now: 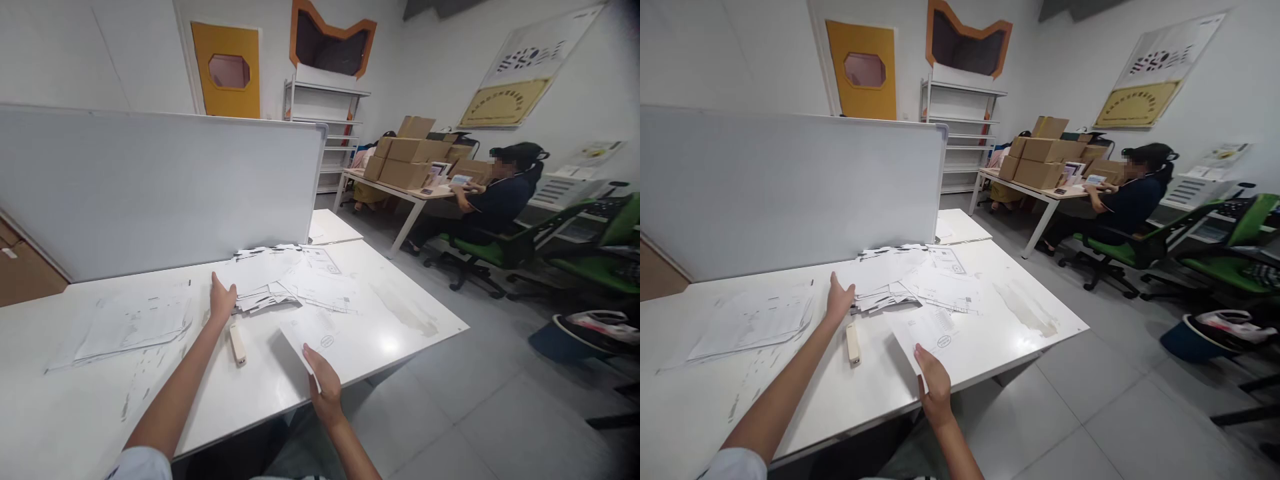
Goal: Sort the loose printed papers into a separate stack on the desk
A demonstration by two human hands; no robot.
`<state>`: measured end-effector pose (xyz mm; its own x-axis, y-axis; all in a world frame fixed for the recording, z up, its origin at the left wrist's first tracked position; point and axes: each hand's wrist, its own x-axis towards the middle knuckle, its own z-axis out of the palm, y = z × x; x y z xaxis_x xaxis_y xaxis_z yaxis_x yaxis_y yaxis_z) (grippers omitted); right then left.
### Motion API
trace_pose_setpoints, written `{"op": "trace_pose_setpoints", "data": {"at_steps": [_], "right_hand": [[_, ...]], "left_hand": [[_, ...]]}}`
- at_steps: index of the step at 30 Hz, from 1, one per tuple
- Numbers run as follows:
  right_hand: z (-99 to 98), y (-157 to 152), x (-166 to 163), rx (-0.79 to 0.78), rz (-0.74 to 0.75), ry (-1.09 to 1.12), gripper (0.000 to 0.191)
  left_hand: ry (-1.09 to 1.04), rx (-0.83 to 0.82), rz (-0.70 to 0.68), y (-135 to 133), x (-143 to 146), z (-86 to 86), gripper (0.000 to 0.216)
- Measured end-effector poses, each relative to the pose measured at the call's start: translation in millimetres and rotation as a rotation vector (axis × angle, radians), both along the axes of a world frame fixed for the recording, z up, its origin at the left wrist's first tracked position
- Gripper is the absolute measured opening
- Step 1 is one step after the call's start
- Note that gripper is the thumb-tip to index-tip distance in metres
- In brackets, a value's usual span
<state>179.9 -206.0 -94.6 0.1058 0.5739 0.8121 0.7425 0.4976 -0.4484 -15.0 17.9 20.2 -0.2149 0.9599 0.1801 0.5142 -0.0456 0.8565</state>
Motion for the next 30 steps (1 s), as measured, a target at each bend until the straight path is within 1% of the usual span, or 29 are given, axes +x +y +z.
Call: {"op": "trace_pose_setpoints", "data": {"at_steps": [2, 3, 4, 5, 7, 8, 9, 10, 11, 13, 14, 16, 18, 19, 20, 21, 23, 24, 25, 26, 27, 29, 30], "right_hand": [[2.8, -0.7, -3.4, 0.008, -0.073, 0.117, 0.044], [5.3, -1.3, -6.0, 0.019, -0.105, 0.145, 0.045], [8.4, -2.2, -9.4, 0.033, -0.124, 0.138, 0.047], [11.8, -3.3, -13.6, 0.054, -0.123, 0.093, 0.049], [18.1, -5.8, -24.5, 0.089, -0.064, -0.055, 0.052], [20.5, -7.2, -31.1, 0.09, -0.008, -0.134, 0.053], [22.0, -8.7, -38.3, 0.079, 0.054, -0.201, 0.054], [22.5, -10.3, -45.8, 0.053, 0.112, -0.25, 0.055], [21.9, -12.1, -53.1, 0.014, 0.159, -0.281, 0.057], [17.6, -16.2, -65.9, -0.096, 0.209, -0.308, 0.059], [13.8, -18.6, -70.5, -0.147, 0.223, -0.314, 0.06], [3.9, -23.7, -75.1, -0.195, 0.269, -0.331, 0.068], [-6.6, -28.4, -72.7, -0.165, 0.33, -0.339, 0.082], [-10.7, -30.2, -68.8, -0.145, 0.336, -0.319, 0.085], [-13.2, -31.2, -63.1, -0.141, 0.308, -0.268, 0.082], [-13.5, -31.2, -55.9, -0.158, 0.245, -0.182, 0.076], [-7.1, -27.9, -37.5, -0.224, 0.048, 0.086, 0.07], [-0.7, -24.3, -27.0, -0.254, -0.048, 0.242, 0.071], [6.8, -19.6, -16.4, -0.266, -0.109, 0.392, 0.074], [14.7, -13.9, -6.1, -0.262, -0.116, 0.525, 0.079], [21.9, -7.7, 3.2, -0.251, -0.064, 0.638, 0.082], [32.5, 4.0, 16.5, -0.273, 0.162, 0.793, 0.083], [35.5, 8.6, 19.7, -0.327, 0.281, 0.831, 0.081]], "left_hand": [[0.049, 0.092, -0.002, -24.5, -0.2, 0.8, 0.074], [0.053, 0.121, -0.043, -41.2, -0.1, 0.5, 0.072], [0.037, 0.134, -0.121, -60.4, 0.3, -0.7, 0.068], [-0.02, 0.112, -0.234, -81.3, 1.0, -3.3, 0.064], [-0.248, -0.062, -0.556, -123.3, 4.4, -12.5, 0.063], [-0.353, -0.129, -0.648, -142.1, 6.9, -18.8, 0.064], [-0.428, -0.181, -0.664, -158.1, 9.7, -25.9, 0.064], [-0.486, -0.227, -0.631, -170.5, 12.3, -33.3, 0.061], [-0.529, -0.266, -0.567, -179.4, 14.3, -40.5, 0.059], [-0.573, -0.316, -0.426, -187.7, 14.8, -53.4, 0.053], [-0.581, -0.325, -0.386, -188.7, 13.1, -58.6, 0.051], [-0.565, -0.315, -0.373, -188.4, 6.0, -66.2, 0.047], [-0.52, -0.284, -0.404, -189.3, -4.2, -70.6, 0.045], [-0.496, -0.264, -0.418, -191.0, -9.6, -72.1, 0.045], [-0.47, -0.242, -0.428, -193.3, -14.9, -73.2, 0.046], [-0.444, -0.215, -0.426, -196.0, -20.0, -74.1, 0.047], [-0.395, -0.157, -0.402, -201.4, -28.9, -74.8, 0.051], [-0.374, -0.127, -0.382, -203.5, -32.7, -74.4, 0.053], [-0.357, -0.097, -0.364, -204.9, -36.1, -73.6, 0.054], [-0.348, -0.065, -0.354, -205.6, -39.4, -72.5, 0.054], [-0.346, -0.036, -0.357, -205.4, -42.4, -71.4, 0.052], [-0.352, 0.004, -0.392, -202.8, -48.5, -70.7, 0.05], [-0.356, 0.006, -0.408, -200.6, -51.8, -71.6, 0.05]]}}
